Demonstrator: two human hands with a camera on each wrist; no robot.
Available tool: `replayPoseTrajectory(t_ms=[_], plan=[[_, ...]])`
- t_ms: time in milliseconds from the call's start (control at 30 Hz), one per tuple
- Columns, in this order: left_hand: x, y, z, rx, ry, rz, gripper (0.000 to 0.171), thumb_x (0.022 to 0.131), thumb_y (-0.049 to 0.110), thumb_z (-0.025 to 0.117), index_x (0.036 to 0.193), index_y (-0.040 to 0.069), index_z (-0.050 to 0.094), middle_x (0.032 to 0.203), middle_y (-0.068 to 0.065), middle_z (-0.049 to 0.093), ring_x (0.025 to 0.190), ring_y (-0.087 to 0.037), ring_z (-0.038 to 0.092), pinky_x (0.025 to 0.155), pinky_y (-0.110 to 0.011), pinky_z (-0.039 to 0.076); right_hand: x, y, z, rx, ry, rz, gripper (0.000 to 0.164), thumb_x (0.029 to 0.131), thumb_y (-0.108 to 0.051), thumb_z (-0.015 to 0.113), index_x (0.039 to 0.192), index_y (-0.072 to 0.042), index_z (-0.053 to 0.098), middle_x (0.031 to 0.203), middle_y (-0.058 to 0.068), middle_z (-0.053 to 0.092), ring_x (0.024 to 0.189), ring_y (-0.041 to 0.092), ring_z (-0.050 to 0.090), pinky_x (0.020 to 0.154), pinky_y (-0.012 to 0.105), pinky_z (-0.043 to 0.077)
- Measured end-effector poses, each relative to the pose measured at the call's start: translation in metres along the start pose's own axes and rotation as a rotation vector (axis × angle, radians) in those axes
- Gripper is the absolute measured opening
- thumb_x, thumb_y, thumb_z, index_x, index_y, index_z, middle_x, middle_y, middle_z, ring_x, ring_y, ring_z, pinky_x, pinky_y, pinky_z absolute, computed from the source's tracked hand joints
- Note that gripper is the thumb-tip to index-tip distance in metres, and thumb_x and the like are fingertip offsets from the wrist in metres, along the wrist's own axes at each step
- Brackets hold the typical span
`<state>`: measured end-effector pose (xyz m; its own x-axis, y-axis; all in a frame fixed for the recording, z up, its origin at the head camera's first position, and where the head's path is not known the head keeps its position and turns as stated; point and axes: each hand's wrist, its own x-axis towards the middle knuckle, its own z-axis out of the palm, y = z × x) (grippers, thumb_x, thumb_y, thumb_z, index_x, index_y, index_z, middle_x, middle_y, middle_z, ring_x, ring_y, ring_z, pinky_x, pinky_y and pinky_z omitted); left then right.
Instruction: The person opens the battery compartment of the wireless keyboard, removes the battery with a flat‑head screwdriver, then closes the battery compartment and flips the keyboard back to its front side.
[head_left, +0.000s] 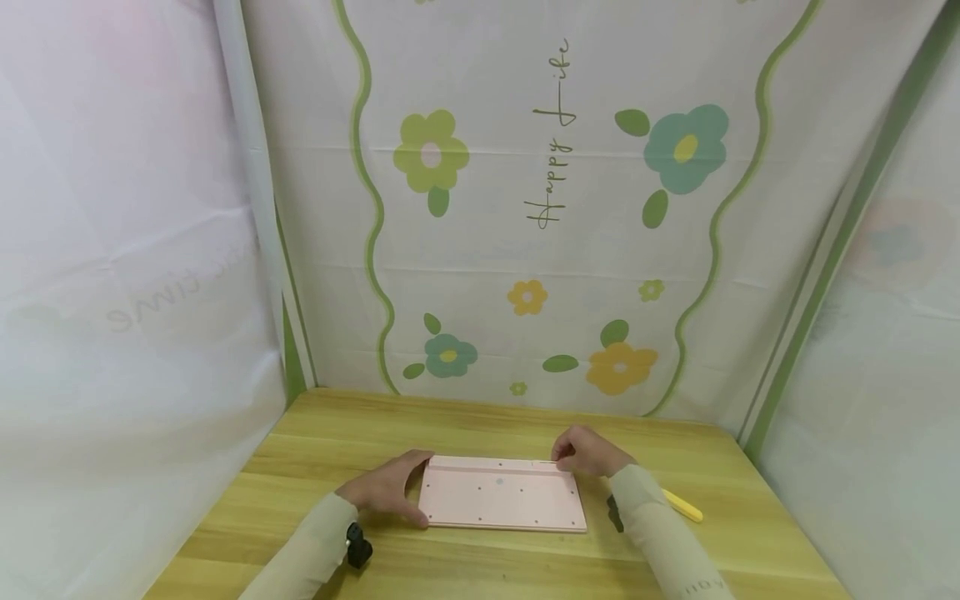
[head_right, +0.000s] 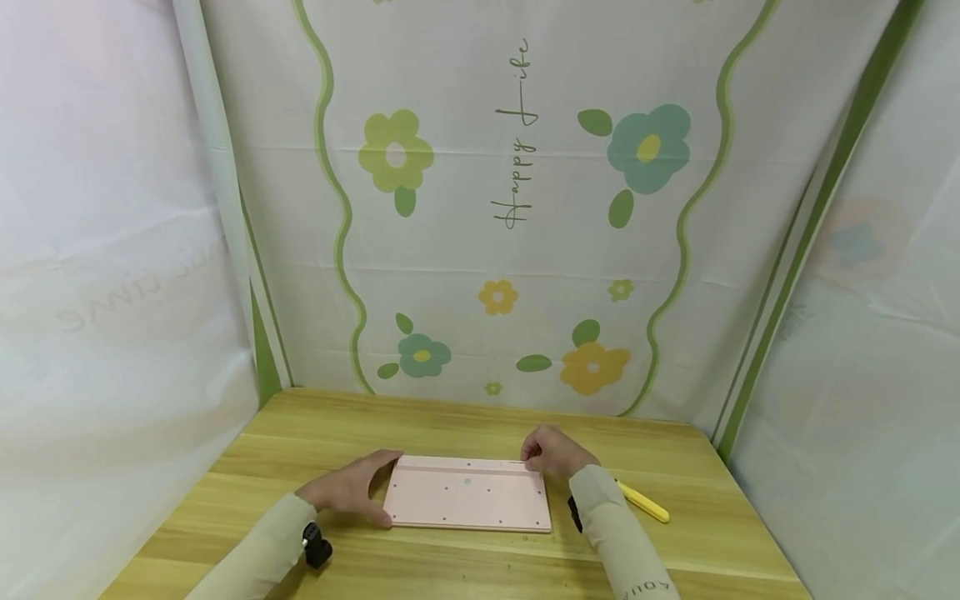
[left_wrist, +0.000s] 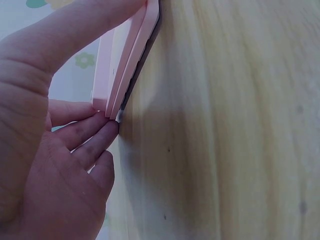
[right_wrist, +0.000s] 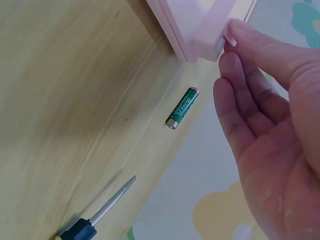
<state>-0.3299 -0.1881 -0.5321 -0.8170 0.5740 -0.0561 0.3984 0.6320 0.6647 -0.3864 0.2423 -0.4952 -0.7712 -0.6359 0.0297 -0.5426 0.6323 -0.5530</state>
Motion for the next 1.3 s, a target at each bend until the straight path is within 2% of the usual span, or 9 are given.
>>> replayPoseTrajectory(t_ms=[300,633,900,1067,1167,1300], plan=[[0.003,-0.005,0.001,0.004,0.001,-0.009,0.122,0.074,0.049,0.095,0.164,0.001,0.030,0.167,-0.017,0.038,0.156,-0.039,0.037,0.126,-0.064,0.033,0.000,0.000,0.005,-0.027,0.041,-0.009,0.008,0.091,0.007,0.075,0.093,0.002,0.080,0.091,0.012,0.078,0.079,0.019,0.070,0.067,0.020,0.057],[0.004,-0.007,0.001,0.009,0.009,-0.007,0.122,0.073,0.049,0.096,0.164,0.000,0.030,0.166,-0.017,0.040,0.154,-0.038,0.039,0.126,-0.064,0.033,-0.004,-0.010,0.008,-0.100,0.094,-0.013,0.008,0.089,0.006,0.079,0.092,0.000,0.083,0.090,0.008,0.074,0.081,0.016,0.069,0.068,0.019,0.058],[0.004,-0.005,0.000,0.007,0.012,-0.006,0.123,0.073,0.048,0.096,0.164,-0.002,0.029,0.166,-0.019,0.039,0.155,-0.040,0.038,0.126,-0.064,0.032,-0.005,-0.007,0.012,-0.141,0.120,-0.027,0.009,0.086,0.006,0.082,0.090,-0.002,0.084,0.085,0.002,0.070,0.077,0.009,0.061,0.067,0.018,0.053],[0.005,-0.005,0.001,0.004,0.012,-0.010,0.123,0.073,0.048,0.096,0.164,-0.001,0.030,0.167,-0.019,0.038,0.155,-0.041,0.037,0.126,-0.064,0.032,-0.005,-0.005,0.012,-0.138,0.124,-0.051,0.010,0.086,0.008,0.081,0.092,0.001,0.084,0.081,0.005,0.068,0.074,0.009,0.057,0.066,0.017,0.051],[0.006,-0.006,0.002,0.000,0.013,-0.010,0.123,0.073,0.048,0.096,0.164,-0.001,0.030,0.166,-0.019,0.039,0.155,-0.040,0.038,0.126,-0.064,0.032,-0.004,-0.004,0.014,-0.144,0.124,-0.082,0.011,0.086,0.010,0.079,0.089,0.001,0.084,0.076,0.006,0.064,0.069,0.005,0.046,0.062,0.016,0.044],[0.006,-0.007,0.001,0.001,0.013,-0.003,0.122,0.073,0.048,0.096,0.163,-0.001,0.030,0.166,-0.019,0.039,0.154,-0.040,0.038,0.125,-0.065,0.033,-0.003,-0.002,0.016,-0.164,0.124,-0.121,0.017,0.087,0.012,0.076,0.077,-0.001,0.082,0.069,-0.002,0.047,0.066,0.002,0.029,0.059,0.016,0.031]])
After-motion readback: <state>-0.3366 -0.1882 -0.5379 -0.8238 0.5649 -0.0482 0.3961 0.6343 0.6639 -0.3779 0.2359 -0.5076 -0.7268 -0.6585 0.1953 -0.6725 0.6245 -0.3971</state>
